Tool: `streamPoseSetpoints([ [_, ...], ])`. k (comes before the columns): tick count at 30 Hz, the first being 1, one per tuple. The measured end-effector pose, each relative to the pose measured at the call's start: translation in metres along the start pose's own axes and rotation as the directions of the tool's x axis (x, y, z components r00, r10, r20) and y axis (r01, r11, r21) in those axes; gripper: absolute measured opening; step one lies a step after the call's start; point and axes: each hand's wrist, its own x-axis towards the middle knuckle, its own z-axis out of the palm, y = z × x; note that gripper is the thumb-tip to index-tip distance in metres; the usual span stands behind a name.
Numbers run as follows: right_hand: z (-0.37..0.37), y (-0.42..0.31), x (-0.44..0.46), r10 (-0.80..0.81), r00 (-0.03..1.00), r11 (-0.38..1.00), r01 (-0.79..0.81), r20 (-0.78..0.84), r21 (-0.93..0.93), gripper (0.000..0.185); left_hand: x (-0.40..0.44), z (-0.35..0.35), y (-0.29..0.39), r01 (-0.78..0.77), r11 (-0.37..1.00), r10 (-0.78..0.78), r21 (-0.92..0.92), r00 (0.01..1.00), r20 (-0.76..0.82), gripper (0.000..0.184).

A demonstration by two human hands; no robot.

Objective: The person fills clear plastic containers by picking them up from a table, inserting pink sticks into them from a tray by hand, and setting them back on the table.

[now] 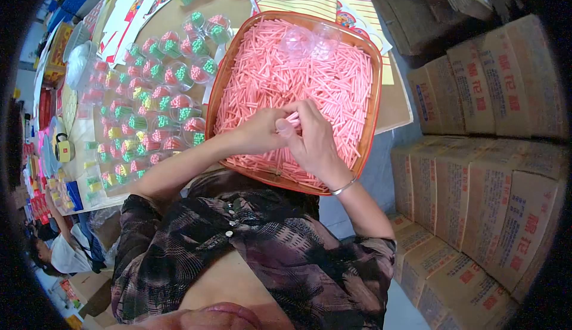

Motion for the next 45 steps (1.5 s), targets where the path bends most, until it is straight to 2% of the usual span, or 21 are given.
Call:
streamPoseSetpoints([
  [3, 0.006, -0.002, -0.002, 0.102, 0.991, 0.995, -0.100, -0.083, 0.019, 0.028, 0.002, 0.020, 0.002, 0.049, 0.987, -0.085, -0.155, 0.968, -0.236, 0.050],
  [4, 0.006, -0.001, -0.002, 0.100, 0.991, 0.995, -0.099, -0.085, 0.015, 0.028, 0.001, 0.021, 0.003, 0.045, 0.987, -0.081, -0.155, 0.968, -0.236, 0.050],
  [8, 0.009, 0.005, -0.001, 0.024, 0.992, 0.999, -0.021, -0.127, 0.030, 0.015, -0.003, 0.016, 0.008, -0.110, 0.940, -0.002, -0.322, 0.945, -0.328, 0.079],
  [14, 0.000, 0.009, -0.004, 0.111, 0.979, 0.986, -0.087, -0.173, 0.145, 0.007, -0.009, -0.002, 0.001, -0.163, 0.986, 0.150, -0.042, 0.962, -0.227, 0.098],
  [18, -0.007, 0.011, 0.001, 0.229, 0.932, 0.904, -0.097, -0.281, 0.416, 0.004, -0.027, 0.005, 0.009, -0.294, 0.910, 0.167, -0.292, 0.905, -0.390, 0.075],
  [19, -0.004, 0.009, 0.002, 0.229, 0.933, 0.903, -0.096, -0.280, 0.419, 0.004, -0.030, 0.009, 0.012, -0.291, 0.912, 0.165, -0.290, 0.906, -0.391, 0.075],
  [23, 0.012, -0.011, 0.011, 0.201, 0.935, 0.883, -0.042, -0.294, 0.468, 0.002, -0.019, 0.036, 0.035, -0.364, 0.749, -0.044, -0.554, 0.807, -0.589, 0.047],
  [25, 0.013, -0.017, 0.012, 0.139, 0.952, 0.914, -0.017, -0.273, 0.405, 0.004, -0.009, 0.039, 0.032, -0.427, 0.653, -0.141, -0.625, 0.742, -0.655, 0.019],
  [28, 0.018, -0.017, 0.014, 0.111, 0.952, 0.949, -0.017, -0.285, 0.314, 0.009, 0.003, 0.038, 0.036, -0.427, 0.606, -0.284, -0.671, 0.672, -0.684, 0.009],
  [29, 0.020, -0.009, 0.011, 0.140, 0.947, 0.932, -0.027, -0.289, 0.361, 0.013, 0.004, 0.041, 0.036, -0.437, 0.617, -0.289, -0.654, 0.647, -0.705, 0.006],
  [30, 0.022, -0.006, 0.008, 0.174, 0.934, 0.941, -0.064, -0.313, 0.333, 0.015, 0.010, 0.045, 0.032, -0.443, 0.633, -0.279, -0.635, 0.634, -0.721, 0.005],
  [31, 0.018, -0.010, 0.008, 0.285, 0.927, 0.911, -0.183, -0.243, 0.369, 0.015, 0.006, 0.038, 0.040, -0.441, 0.472, -0.360, -0.763, 0.694, -0.624, 0.005],
  [32, 0.022, -0.007, 0.008, 0.242, 0.918, 0.943, -0.147, -0.313, 0.297, 0.018, 0.020, 0.048, 0.025, -0.418, 0.635, -0.299, -0.650, 0.643, -0.705, 0.005],
  [33, 0.020, 0.006, 0.007, 0.105, 0.943, 0.977, -0.039, -0.317, 0.209, 0.021, 0.020, 0.047, 0.030, -0.417, 0.610, -0.329, -0.674, 0.640, -0.694, 0.005],
  [35, 0.015, 0.008, 0.012, 0.113, 0.933, 0.994, -0.107, -0.342, 0.038, 0.025, 0.027, 0.047, 0.035, -0.536, 0.492, -0.353, -0.687, 0.598, -0.719, 0.009],
  [36, 0.017, 0.003, 0.013, 0.033, 0.948, 0.999, -0.037, -0.317, -0.008, 0.024, 0.016, 0.038, 0.046, -0.493, 0.447, -0.402, -0.747, 0.635, -0.660, 0.011],
  [38, 0.026, -0.005, 0.016, -0.012, 0.898, 0.994, -0.039, -0.439, -0.107, 0.023, 0.014, 0.043, 0.042, -0.548, 0.564, -0.278, -0.618, 0.579, -0.767, 0.016],
  [39, 0.028, -0.009, 0.016, -0.026, 0.906, 0.994, -0.019, -0.422, -0.103, 0.023, 0.011, 0.037, 0.039, -0.558, 0.568, -0.284, -0.605, 0.557, -0.781, 0.016],
  [43, 0.034, -0.026, 0.011, 0.041, 0.950, 0.999, -0.050, -0.309, -0.021, 0.023, 0.004, 0.023, 0.029, -0.493, 0.430, -0.276, -0.756, 0.726, -0.630, 0.022],
  [44, 0.037, -0.028, 0.012, 0.037, 0.952, 0.999, -0.046, -0.304, -0.022, 0.023, 0.004, 0.022, 0.027, -0.497, 0.429, -0.278, -0.754, 0.722, -0.634, 0.022],
  [45, 0.038, -0.030, 0.015, -0.066, 0.951, 0.993, 0.032, -0.300, -0.116, 0.022, 0.006, 0.023, 0.024, -0.530, 0.405, -0.272, -0.745, 0.708, -0.652, 0.023],
])
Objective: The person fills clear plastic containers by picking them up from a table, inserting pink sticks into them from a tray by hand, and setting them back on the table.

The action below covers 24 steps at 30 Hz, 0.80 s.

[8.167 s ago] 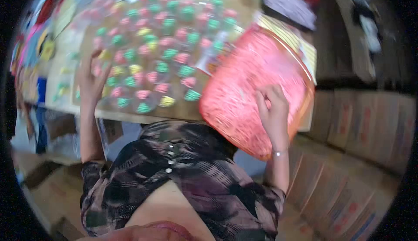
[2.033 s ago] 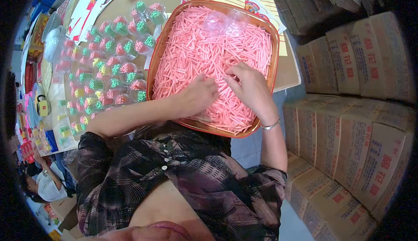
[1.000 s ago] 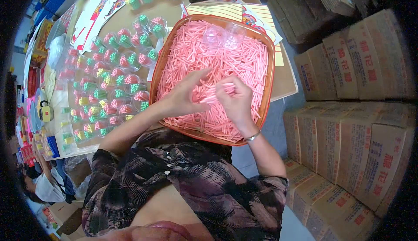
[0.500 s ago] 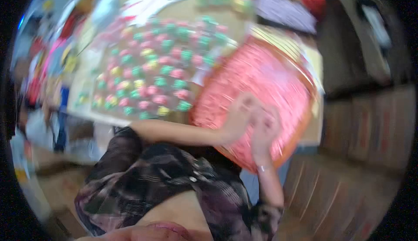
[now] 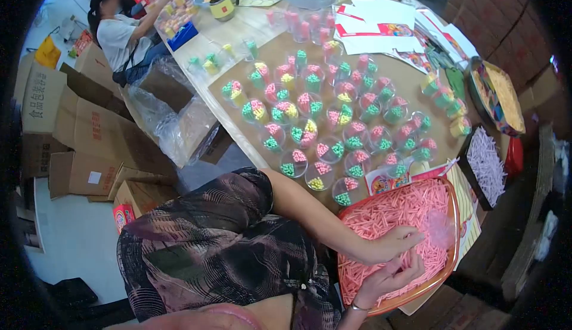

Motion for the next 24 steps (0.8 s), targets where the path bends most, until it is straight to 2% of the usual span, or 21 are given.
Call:
streamPoseSetpoints([
  [3, 0.007, -0.003, 0.008, -0.311, 0.950, 0.931, 0.308, 0.017, -0.195, 0.020, 0.002, -0.005, -0.007, -0.072, 0.992, 0.071, -0.108, 0.997, -0.017, 0.027],
  [9, 0.022, -0.018, 0.018, -0.262, 0.965, 0.959, 0.260, 0.002, -0.109, 0.018, -0.014, -0.013, 0.026, -0.128, 0.989, 0.127, -0.072, 0.992, -0.019, 0.025],
  [13, 0.041, -0.031, 0.020, -0.346, 0.934, 0.931, 0.353, 0.084, -0.095, 0.019, -0.020, -0.029, 0.043, -0.011, 0.974, -0.025, -0.226, 0.988, -0.153, 0.022],
  [14, 0.043, -0.030, 0.022, -0.350, 0.933, 0.930, 0.357, 0.084, -0.092, 0.019, -0.019, -0.037, 0.049, 0.101, 0.971, -0.119, -0.215, 0.990, -0.074, 0.019],
  [15, 0.042, -0.025, 0.023, -0.248, 0.964, 0.968, 0.251, 0.101, -0.021, 0.020, -0.018, -0.049, 0.055, 0.210, 0.957, -0.213, -0.199, 0.977, 0.002, 0.017],
  [16, 0.039, -0.018, 0.025, -0.144, 0.981, 0.989, 0.139, 0.127, 0.047, 0.021, -0.018, -0.064, 0.064, 0.204, 0.958, -0.208, -0.201, 0.978, -0.002, 0.017],
  [17, 0.036, -0.010, 0.029, -0.042, 0.987, 0.993, 0.024, 0.158, 0.111, 0.022, -0.019, -0.082, 0.075, 0.114, 0.983, -0.136, 0.144, 0.980, 0.148, 0.019],
  [18, 0.034, -0.003, 0.032, 0.061, 0.979, 0.981, -0.095, 0.194, 0.171, 0.024, -0.020, -0.101, 0.091, -0.038, 0.890, -0.117, 0.455, 0.944, 0.309, 0.024],
  [19, 0.030, 0.006, 0.036, 0.030, 0.985, 0.985, -0.058, 0.168, 0.162, 0.024, -0.024, -0.124, 0.116, -0.290, 0.696, 0.085, 0.656, 0.942, 0.326, 0.032],
  [20, 0.027, 0.014, 0.039, 0.001, 0.990, 0.988, -0.023, 0.142, 0.152, 0.025, -0.023, -0.152, 0.131, -0.338, 0.697, 0.283, 0.633, 0.940, 0.190, 0.033],
  [21, 0.020, 0.017, 0.039, 0.003, 0.990, 0.988, -0.025, 0.143, 0.153, 0.025, -0.029, -0.175, 0.167, -0.248, 0.586, 0.418, 0.771, 0.908, -0.025, 0.035],
  [22, 0.011, 0.018, 0.040, 0.204, 0.960, 0.931, -0.251, 0.192, 0.265, 0.026, -0.012, -0.226, 0.185, -0.217, 0.189, 0.736, 0.958, 0.677, 0.008, 0.039],
  [23, 0.004, 0.018, 0.040, 0.386, 0.885, 0.812, -0.460, 0.262, 0.359, 0.027, -0.024, -0.261, 0.219, -0.108, 0.327, 0.786, 0.939, 0.583, -0.207, 0.043],
  [24, 0.002, 0.017, 0.039, 0.387, 0.884, 0.810, -0.462, 0.262, 0.362, 0.027, -0.035, -0.304, 0.252, 0.086, -0.014, 0.861, 0.996, 0.508, -0.032, 0.045],
])
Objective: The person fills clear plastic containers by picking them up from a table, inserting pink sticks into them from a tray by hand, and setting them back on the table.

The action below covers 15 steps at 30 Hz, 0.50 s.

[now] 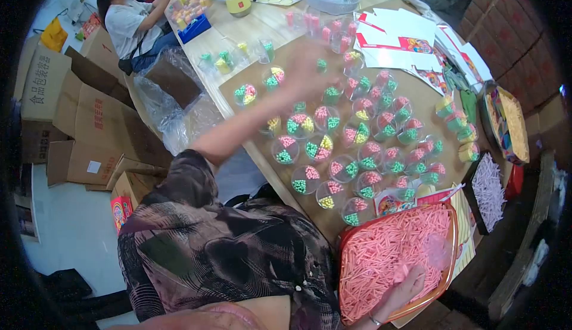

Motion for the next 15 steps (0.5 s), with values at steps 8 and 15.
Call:
streamPoseSetpoints([
  [8, -0.011, 0.020, -0.009, -0.117, 0.992, 0.983, 0.121, 0.037, -0.139, 0.035, 0.029, -0.046, -0.188, 0.399, 0.538, -0.585, 0.743, 0.811, -0.012, 0.054],
  [15, -0.010, 0.015, -0.018, -0.120, 0.992, 0.955, 0.107, -0.030, -0.277, 0.037, 0.030, -0.043, -0.220, 0.436, 0.690, -0.531, 0.579, 0.847, -0.005, 0.043],
])
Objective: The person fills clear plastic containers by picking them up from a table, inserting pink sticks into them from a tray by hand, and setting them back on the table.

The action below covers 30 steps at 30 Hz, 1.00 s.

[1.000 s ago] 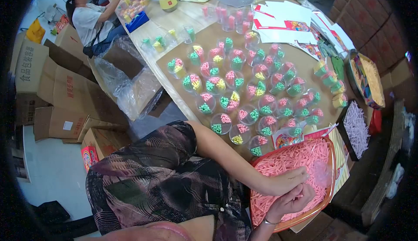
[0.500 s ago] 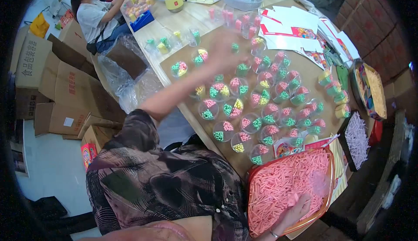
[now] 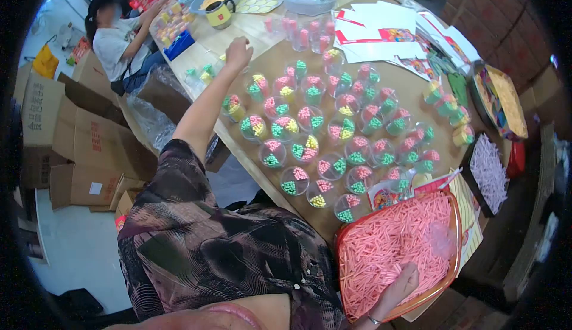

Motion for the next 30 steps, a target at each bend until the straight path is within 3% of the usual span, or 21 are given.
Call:
streamPoseSetpoints([
  [2, -0.009, 0.015, 0.003, -0.017, 0.999, 1.000, 0.018, 0.043, -0.014, 0.036, -0.005, 0.003, -0.003, -0.080, 0.997, 0.080, 0.006, 0.995, -0.065, 0.042],
  [4, -0.015, 0.028, 0.008, -0.047, 0.995, 0.999, 0.048, 0.093, -0.017, 0.036, -0.014, -0.008, 0.001, -0.059, 0.976, 0.057, 0.210, 0.998, 0.016, 0.047],
  [10, -0.017, 0.035, 0.004, -0.104, 0.983, 0.969, 0.135, 0.152, -0.209, 0.029, -0.032, -0.041, 0.003, -0.196, 0.870, 0.157, 0.452, 0.980, 0.123, 0.055],
  [14, 0.003, 0.038, -0.003, -0.386, 0.872, 0.664, 0.489, 0.302, -0.565, 0.024, -0.009, -0.023, -0.032, -0.300, 0.825, 0.226, 0.479, 0.952, 0.207, 0.057],
  [15, 0.007, 0.039, -0.005, -0.389, 0.870, 0.666, 0.492, 0.303, -0.561, 0.024, -0.012, -0.027, -0.030, -0.297, 0.824, 0.224, 0.482, 0.953, 0.203, 0.057],
  [19, 0.017, 0.041, -0.017, -0.368, 0.827, 0.453, 0.559, 0.425, -0.695, 0.017, -0.032, -0.036, -0.015, -0.240, 0.890, 0.158, 0.386, 0.960, 0.233, 0.058],
  [24, 0.009, 0.034, -0.008, -0.339, 0.874, 0.628, 0.486, 0.348, -0.608, 0.014, -0.030, -0.027, -0.011, -0.218, 0.946, 0.173, 0.239, 0.965, 0.198, 0.055],
  [27, 0.008, 0.036, -0.007, -0.352, 0.879, 0.612, 0.477, 0.322, -0.631, 0.011, -0.026, -0.018, -0.021, -0.271, 0.956, 0.260, 0.110, 0.960, 0.109, 0.058],
  [29, 0.010, 0.040, -0.009, -0.349, 0.856, 0.620, 0.516, 0.381, -0.591, 0.010, -0.035, -0.033, -0.002, -0.334, 0.920, 0.272, -0.206, 0.921, -0.277, 0.070],
  [30, 0.010, 0.037, -0.009, -0.352, 0.863, 0.656, 0.504, 0.363, -0.562, 0.009, -0.048, -0.050, 0.023, -0.338, 0.898, 0.240, -0.281, 0.913, -0.330, 0.069],
])
